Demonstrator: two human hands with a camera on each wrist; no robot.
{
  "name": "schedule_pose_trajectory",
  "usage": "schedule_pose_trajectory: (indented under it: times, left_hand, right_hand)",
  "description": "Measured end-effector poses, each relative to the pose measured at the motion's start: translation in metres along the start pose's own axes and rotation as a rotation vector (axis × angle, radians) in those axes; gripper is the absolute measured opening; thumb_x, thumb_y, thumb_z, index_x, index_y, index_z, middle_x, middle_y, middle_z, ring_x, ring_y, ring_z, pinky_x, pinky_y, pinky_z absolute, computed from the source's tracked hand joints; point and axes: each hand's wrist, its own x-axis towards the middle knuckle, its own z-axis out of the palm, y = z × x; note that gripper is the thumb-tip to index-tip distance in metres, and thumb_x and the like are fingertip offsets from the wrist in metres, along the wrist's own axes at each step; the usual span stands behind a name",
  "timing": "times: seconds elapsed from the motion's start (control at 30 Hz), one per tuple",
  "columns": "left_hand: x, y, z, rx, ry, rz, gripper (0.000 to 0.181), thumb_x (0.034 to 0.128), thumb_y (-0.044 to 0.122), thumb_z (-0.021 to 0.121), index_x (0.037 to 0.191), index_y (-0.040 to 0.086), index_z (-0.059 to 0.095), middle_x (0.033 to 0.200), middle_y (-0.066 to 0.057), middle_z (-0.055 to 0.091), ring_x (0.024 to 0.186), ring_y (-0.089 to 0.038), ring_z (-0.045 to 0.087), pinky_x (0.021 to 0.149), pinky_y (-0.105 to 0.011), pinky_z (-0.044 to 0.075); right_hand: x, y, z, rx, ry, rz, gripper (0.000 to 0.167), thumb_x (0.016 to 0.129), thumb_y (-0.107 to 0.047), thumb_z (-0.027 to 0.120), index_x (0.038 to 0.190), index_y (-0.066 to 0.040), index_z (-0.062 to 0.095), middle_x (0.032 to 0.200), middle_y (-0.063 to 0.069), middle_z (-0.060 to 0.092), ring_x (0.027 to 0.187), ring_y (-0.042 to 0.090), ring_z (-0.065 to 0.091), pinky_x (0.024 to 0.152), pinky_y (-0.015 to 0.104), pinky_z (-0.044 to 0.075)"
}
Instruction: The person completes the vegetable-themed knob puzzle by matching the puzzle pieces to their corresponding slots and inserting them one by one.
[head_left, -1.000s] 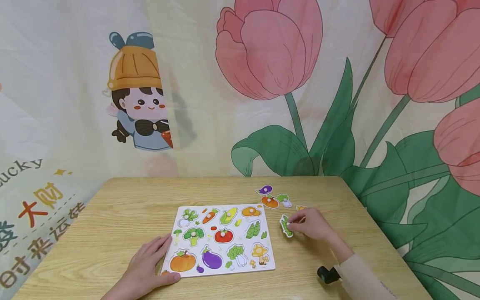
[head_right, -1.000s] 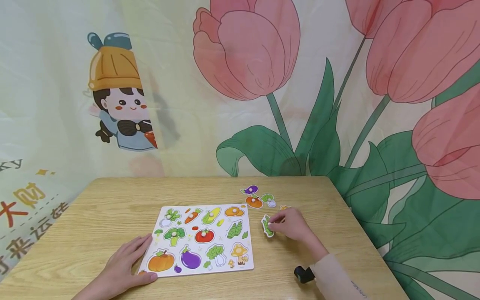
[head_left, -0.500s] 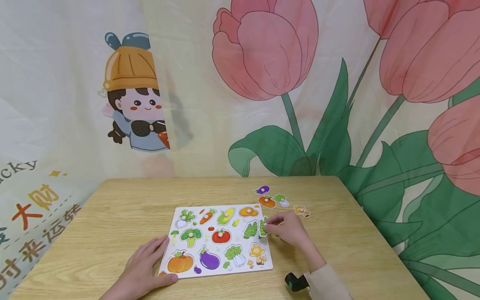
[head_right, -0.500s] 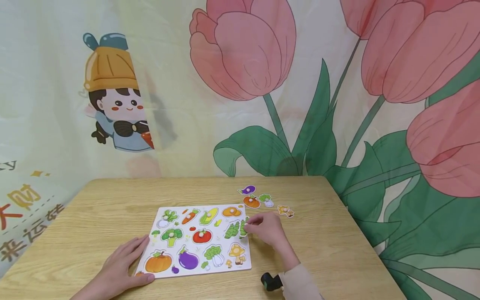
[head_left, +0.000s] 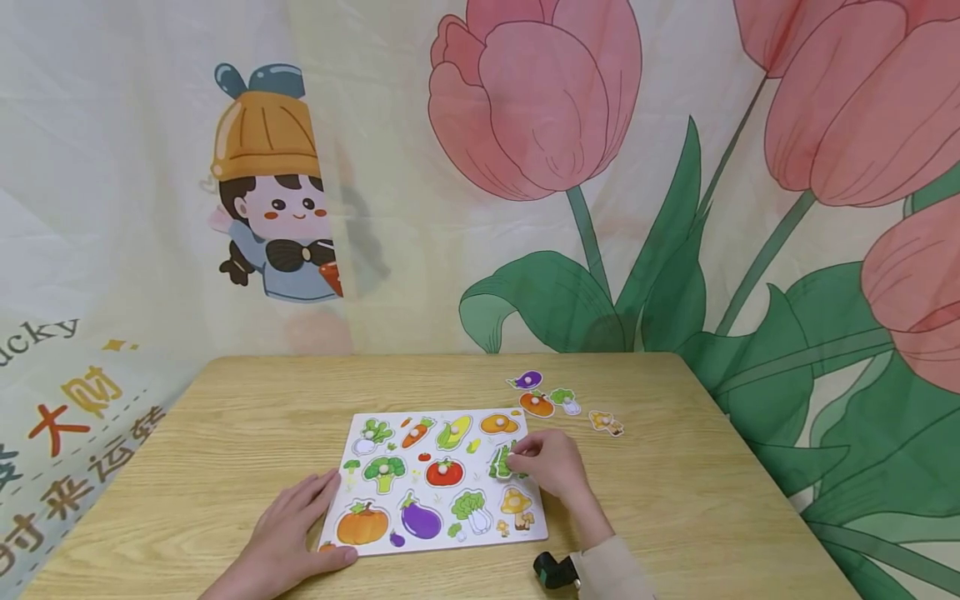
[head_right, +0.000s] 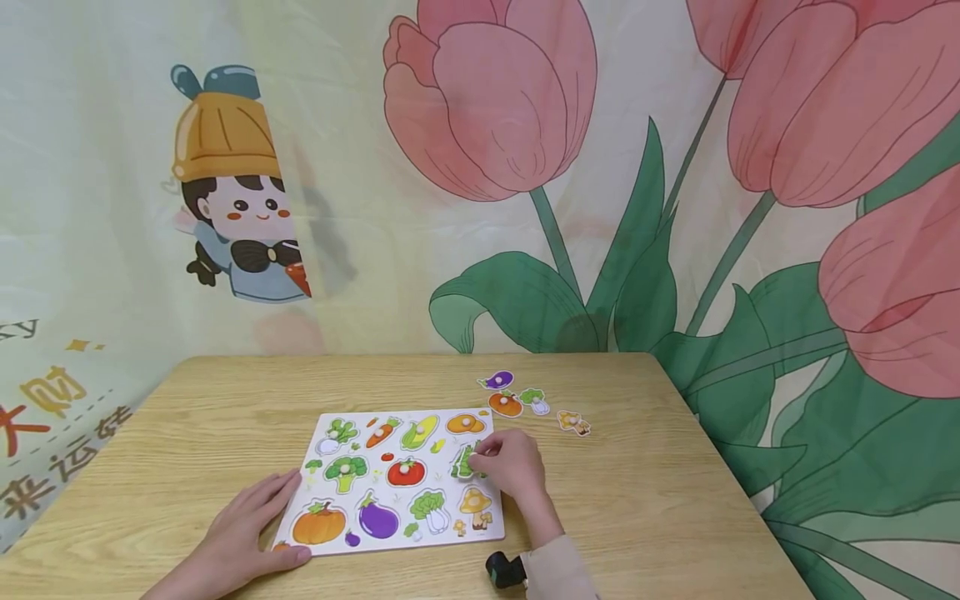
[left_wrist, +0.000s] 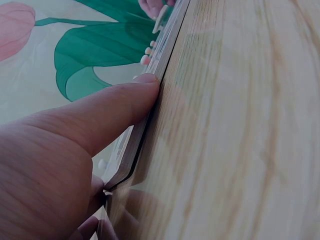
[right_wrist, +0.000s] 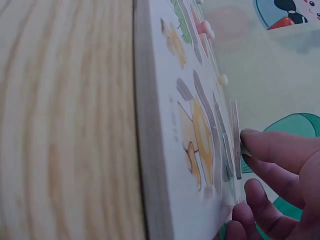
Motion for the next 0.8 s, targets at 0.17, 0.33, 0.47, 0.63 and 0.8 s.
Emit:
schedule_pose_trajectory:
  times: [0.17,0.33,0.47,0.63,0.8]
  left_hand:
    - [0.0,-0.001,-0.001,0.006,0.012,0.0,0.11,0.0777,0.062,0.086,0.16,0.001,0.046,0.164,-0.017,0.043,0.151,-0.047,0.03,0.113,-0.074,0.026]
    - [-0.001,0.001,0.0,0.018,0.01,0.017,0.109,0.0778,0.061,0.086,0.159,0.001,0.046,0.163,-0.019,0.045,0.149,-0.048,0.033,0.112,-0.075,0.028]
    - [0.0,0.001,0.001,0.0,0.005,0.007,0.11,0.0777,0.063,0.086,0.159,0.002,0.046,0.164,-0.018,0.044,0.151,-0.048,0.031,0.114,-0.075,0.026]
    - [0.002,-0.001,0.002,-0.002,0.014,0.015,0.11,0.0776,0.063,0.086,0.159,0.002,0.046,0.164,-0.017,0.044,0.151,-0.047,0.03,0.114,-0.074,0.024]
    - [0.001,-0.001,0.001,0.002,0.008,0.003,0.11,0.0771,0.064,0.086,0.159,0.002,0.046,0.164,-0.017,0.044,0.151,-0.047,0.03,0.115,-0.073,0.025]
  right_hand:
    - [0.0,-0.005,0.006,0.0,0.015,0.006,0.011,0.087,-0.02,0.089,0.088,-0.014,0.08,0.077,-0.001,0.064,0.071,0.016,0.056,0.06,0.025,0.045]
    - [-0.001,-0.007,0.01,-0.036,0.052,0.005,0.011,0.087,-0.021,0.088,0.087,-0.014,0.079,0.075,-0.001,0.06,0.072,0.016,0.053,0.061,0.026,0.039]
    - [-0.003,-0.006,0.011,-0.065,0.073,0.0,0.012,0.086,-0.022,0.089,0.086,-0.015,0.079,0.074,-0.001,0.059,0.073,0.017,0.052,0.062,0.027,0.037]
    - [-0.003,-0.007,0.012,-0.073,0.076,-0.002,0.013,0.086,-0.023,0.089,0.085,-0.016,0.078,0.075,-0.002,0.06,0.073,0.017,0.053,0.063,0.027,0.039]
    - [-0.002,-0.006,0.013,-0.073,0.073,0.003,0.013,0.086,-0.024,0.09,0.086,-0.016,0.078,0.076,-0.002,0.06,0.074,0.017,0.053,0.064,0.029,0.039]
